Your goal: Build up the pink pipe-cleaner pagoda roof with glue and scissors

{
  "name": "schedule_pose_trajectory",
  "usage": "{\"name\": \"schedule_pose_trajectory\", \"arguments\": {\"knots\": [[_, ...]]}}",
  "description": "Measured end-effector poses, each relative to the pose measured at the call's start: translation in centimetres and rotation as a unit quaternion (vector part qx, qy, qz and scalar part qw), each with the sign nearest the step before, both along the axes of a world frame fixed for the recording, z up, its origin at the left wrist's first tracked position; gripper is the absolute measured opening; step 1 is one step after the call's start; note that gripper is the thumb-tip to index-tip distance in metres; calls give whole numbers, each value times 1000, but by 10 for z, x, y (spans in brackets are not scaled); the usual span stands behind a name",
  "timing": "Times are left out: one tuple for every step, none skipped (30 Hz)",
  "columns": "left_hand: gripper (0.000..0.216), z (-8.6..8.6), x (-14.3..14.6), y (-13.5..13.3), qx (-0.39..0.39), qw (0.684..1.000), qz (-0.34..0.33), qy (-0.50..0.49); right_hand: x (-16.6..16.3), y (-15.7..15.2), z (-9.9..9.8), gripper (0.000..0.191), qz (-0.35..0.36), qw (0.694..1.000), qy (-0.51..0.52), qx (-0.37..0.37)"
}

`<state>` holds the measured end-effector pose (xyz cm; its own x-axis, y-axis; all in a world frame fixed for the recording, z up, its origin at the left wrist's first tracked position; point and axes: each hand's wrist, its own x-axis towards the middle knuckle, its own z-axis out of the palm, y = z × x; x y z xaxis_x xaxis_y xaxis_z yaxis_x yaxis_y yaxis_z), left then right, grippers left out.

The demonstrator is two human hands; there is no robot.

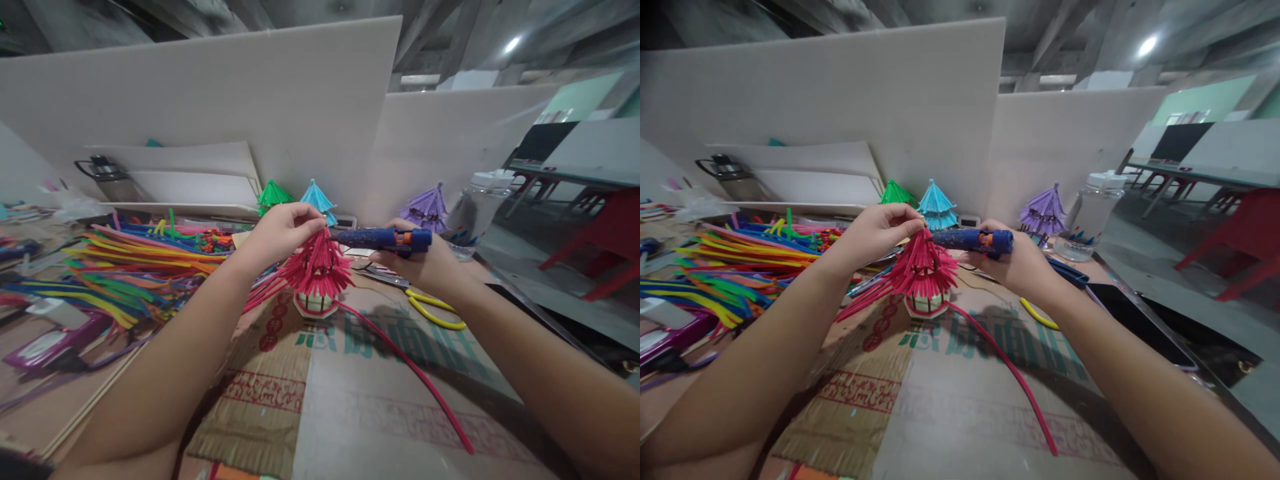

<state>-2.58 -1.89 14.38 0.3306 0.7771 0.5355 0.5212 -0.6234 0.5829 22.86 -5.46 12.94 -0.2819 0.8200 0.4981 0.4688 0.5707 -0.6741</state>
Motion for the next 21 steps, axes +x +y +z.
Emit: {"name": "schedule_pose_trajectory", "arguments": {"knots": [[28, 0, 0, 0, -1, 1000, -1, 0, 0, 0, 0, 42, -1, 1000, 1, 0], [28, 0, 0, 0, -4, 1000, -2, 0, 0, 0, 0, 41, -3, 1000, 1, 1], [28, 0, 0, 0, -6, 1000, -3, 0, -1, 0, 0, 41, -4, 1000, 0, 2], [28, 0, 0, 0, -7, 1000, -5, 0, -1, 0, 0, 40, -6, 1000, 1, 6], [28, 0, 0, -1, -6, 1000, -7, 1, -1, 0, 1, 40, -8, 1000, 1, 12], [29, 0, 0, -1, -6, 1000, -8, 2, -1, -1, 1, 40, -10, 1000, 1, 18], [29, 0, 0, -1, -5, 1000, -8, 3, -1, -1, 1, 40, -14, 1000, 2, 24], [29, 1, 1, -1, -4, 1000, -8, 3, -1, -1, 1, 40, -17, 999, 2, 29], [29, 1, 1, -2, -3, 1000, -8, 4, -2, -2, 1, 40, -19, 999, 3, 33], [29, 1, 1, -2, -1, 1000, -9, 5, -2, -2, 1, 40, -21, 999, 4, 36], [28, 1, 1, -2, 1, 1000, -10, 6, -2, -2, 2, 40, -20, 999, 4, 40], [28, 2, 1, -3, 4, 1000, -13, 7, -2, -2, 2, 40, -20, 999, 4, 44], [27, 2, 2, -3, 7, 1000, -14, 8, -1, -2, 1, 40, -21, 999, 5, 48], [26, 2, 2, -3, 10, 1000, -15, 8, -1, -2, 1, 40, -22, 998, 5, 52], [25, 2, 2, -3, 13, 1000, -16, 9, -1, -2, 1, 41, -23, 998, 4, 54], [25, 2, 2, -3, 15, 1000, -17, 10, -1, -2, 1, 41, -25, 998, 2, 55], [25, 3, 2, -3, 17, 1000, -17, 11, -1, -2, 1, 40, -27, 998, 1, 56], [25, 3, 2, -4, 18, 1000, -17, 13, -2, -2, 1, 40, -31, 998, 1, 58], [25, 3, 2, -4, 19, 1000, -16, 15, -2, -2, 1, 39, -34, 998, 3, 59], [25, 4, 2, -5, 20, 1000, -15, 16, -2, -2, 1, 38, -39, 997, 5, 61], [25, 4, 3, -5, 21, 1000, -14, 18, -2, -2, 2, 37, -43, 997, 7, 63]]}}
